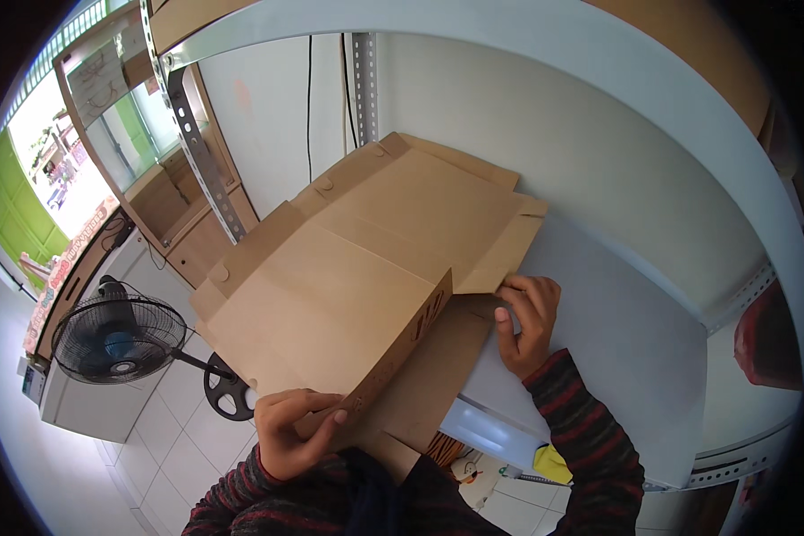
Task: The person assembles flat cardboard boxes by folding flaps and securing them with adhesive tape. They handle multiple boxes, folding each one into a three-dimensional shape and taping the seams to complete the assembly.
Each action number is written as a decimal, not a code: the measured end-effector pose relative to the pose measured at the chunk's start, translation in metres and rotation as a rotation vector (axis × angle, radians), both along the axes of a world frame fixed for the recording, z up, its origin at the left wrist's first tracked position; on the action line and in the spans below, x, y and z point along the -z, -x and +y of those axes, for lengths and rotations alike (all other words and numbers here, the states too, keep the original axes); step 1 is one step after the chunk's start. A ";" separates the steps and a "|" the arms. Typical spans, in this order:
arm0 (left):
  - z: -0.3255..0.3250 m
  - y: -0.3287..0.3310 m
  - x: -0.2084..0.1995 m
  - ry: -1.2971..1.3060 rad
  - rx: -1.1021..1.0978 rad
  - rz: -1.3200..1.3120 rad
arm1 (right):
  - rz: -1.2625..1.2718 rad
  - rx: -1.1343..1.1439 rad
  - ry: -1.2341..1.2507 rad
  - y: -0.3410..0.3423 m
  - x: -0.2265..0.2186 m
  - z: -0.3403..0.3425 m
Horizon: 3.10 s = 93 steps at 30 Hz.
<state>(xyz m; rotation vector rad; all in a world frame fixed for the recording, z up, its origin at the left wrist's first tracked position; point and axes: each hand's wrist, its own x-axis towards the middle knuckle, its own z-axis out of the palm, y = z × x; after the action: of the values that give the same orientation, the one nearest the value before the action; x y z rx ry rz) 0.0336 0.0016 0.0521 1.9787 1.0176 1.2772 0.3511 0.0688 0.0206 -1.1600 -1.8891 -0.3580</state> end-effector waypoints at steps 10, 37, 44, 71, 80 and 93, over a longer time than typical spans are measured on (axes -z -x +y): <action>0.002 0.009 0.010 0.045 0.197 0.153 | -0.230 -0.063 0.063 0.004 -0.007 0.002; -0.007 0.010 0.027 0.275 0.134 0.018 | 0.496 0.212 0.232 -0.040 0.024 0.023; -0.010 0.016 0.023 0.231 0.253 0.062 | 0.440 -0.059 0.313 -0.029 0.017 0.022; -0.027 0.064 0.049 -0.082 0.268 0.362 | -0.552 -0.673 -0.223 0.068 -0.009 -0.041; -0.014 0.049 0.045 -0.183 -0.113 0.213 | -0.311 -0.663 0.088 0.106 -0.026 -0.020; -0.005 0.044 0.064 -0.269 -0.086 0.322 | -0.199 -0.611 0.061 0.088 -0.001 -0.001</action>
<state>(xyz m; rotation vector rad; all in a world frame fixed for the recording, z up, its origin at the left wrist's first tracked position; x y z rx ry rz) -0.0102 -0.0035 -0.0124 2.4287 1.1397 1.2163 0.2632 0.0680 0.0215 -0.5468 -2.3278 -0.0746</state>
